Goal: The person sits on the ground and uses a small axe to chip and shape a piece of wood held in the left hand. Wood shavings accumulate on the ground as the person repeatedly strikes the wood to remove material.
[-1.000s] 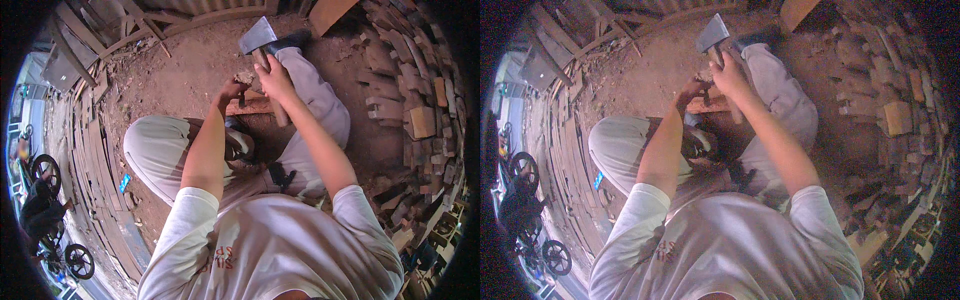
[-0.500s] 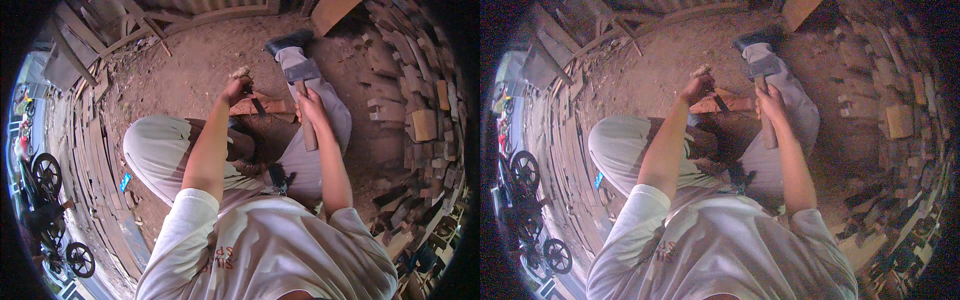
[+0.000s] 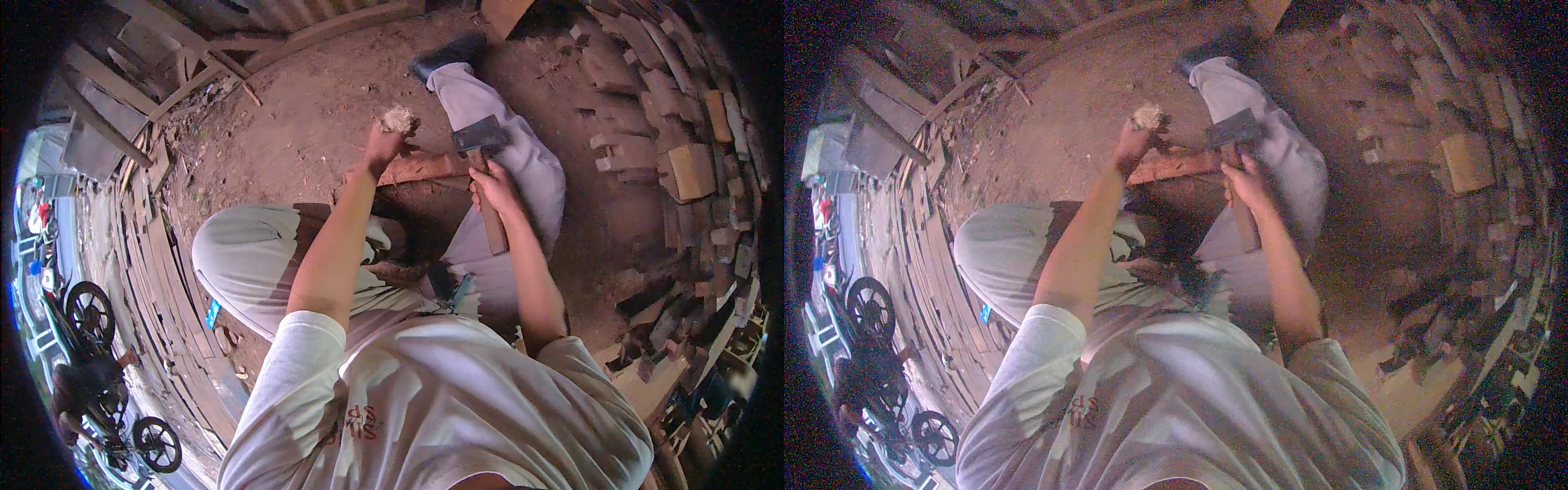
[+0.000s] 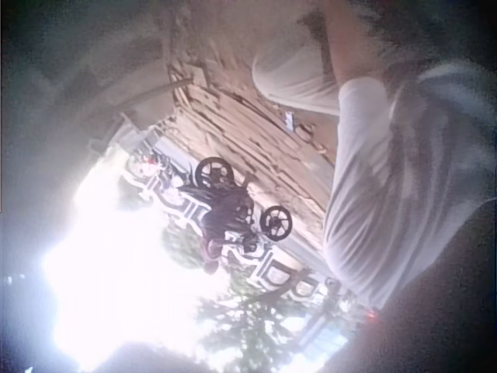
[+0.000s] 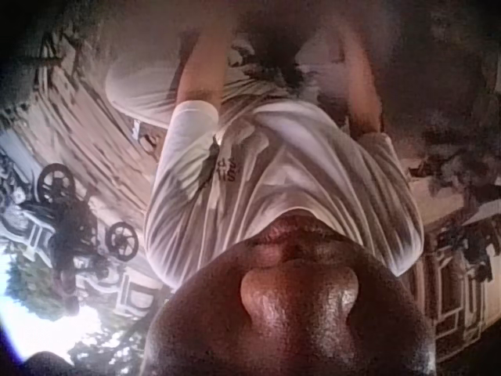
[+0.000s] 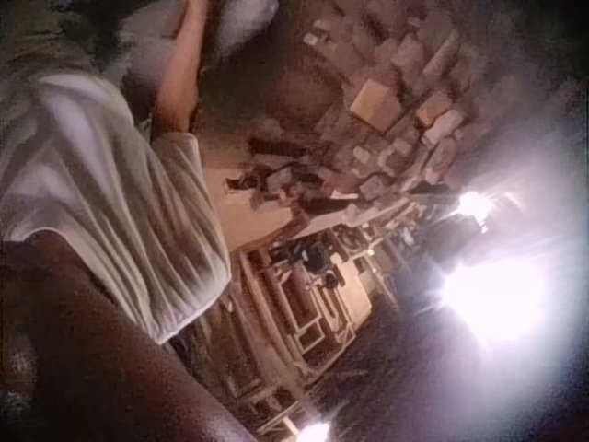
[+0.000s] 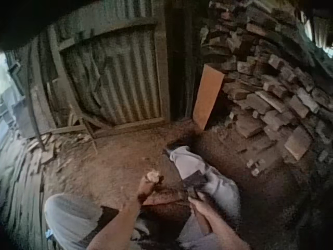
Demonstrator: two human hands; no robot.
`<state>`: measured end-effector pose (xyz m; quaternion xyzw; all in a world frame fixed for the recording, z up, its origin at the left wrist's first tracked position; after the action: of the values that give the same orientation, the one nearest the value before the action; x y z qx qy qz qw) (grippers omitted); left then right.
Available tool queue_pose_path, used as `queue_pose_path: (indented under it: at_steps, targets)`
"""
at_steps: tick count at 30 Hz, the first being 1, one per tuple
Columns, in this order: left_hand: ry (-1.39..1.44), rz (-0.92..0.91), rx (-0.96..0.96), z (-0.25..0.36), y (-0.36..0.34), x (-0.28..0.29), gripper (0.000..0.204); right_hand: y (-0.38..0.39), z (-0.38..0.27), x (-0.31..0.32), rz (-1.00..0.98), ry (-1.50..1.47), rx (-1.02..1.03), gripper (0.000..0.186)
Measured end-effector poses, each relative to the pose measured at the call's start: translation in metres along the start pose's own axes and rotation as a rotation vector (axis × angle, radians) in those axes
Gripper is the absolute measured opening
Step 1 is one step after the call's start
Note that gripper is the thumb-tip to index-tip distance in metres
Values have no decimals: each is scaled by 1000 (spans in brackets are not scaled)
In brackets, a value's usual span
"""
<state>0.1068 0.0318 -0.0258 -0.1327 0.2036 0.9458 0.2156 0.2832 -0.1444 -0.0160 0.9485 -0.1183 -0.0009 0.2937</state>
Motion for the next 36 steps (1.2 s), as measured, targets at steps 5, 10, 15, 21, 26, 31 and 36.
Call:
queue_pose_path:
  at_steps: [5,10,15,21,26,31,36]
  targets:
    - [-54,-108,-12,-34,-18,-18,19,0,11,-1,1,-5,-30,16]
    - [7,-130,80,-60,-19,-26,23,-8,16,9,31,16,-40,16]
    - [111,-110,30,-45,-19,-36,25,-5,16,5,13,-4,-78,16]
    - [26,-112,-19,-34,-18,-41,21,-1,11,-2,-29,-9,-84,18]
    - [-91,-82,-64,-19,-10,-47,17,-1,11,2,-4,39,-112,18]
    - [-423,-158,-317,-5,-10,-53,19,-3,13,1,-8,42,-115,16]
    - [-479,-237,-325,-36,-43,-32,32,-1,-9,-10,-11,47,37,17]
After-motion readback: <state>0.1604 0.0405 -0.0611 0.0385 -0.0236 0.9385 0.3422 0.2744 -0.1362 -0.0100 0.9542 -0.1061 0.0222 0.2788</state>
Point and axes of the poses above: each hand's wrist, its own y-axis away from the middle knuckle, its own x-axis out of the back of the hand, z = x × y, the point moved 10 cm from there along -y, towards the middle knuckle, and after that the axes turned 9 degrees about y, right-handed, at the moved point
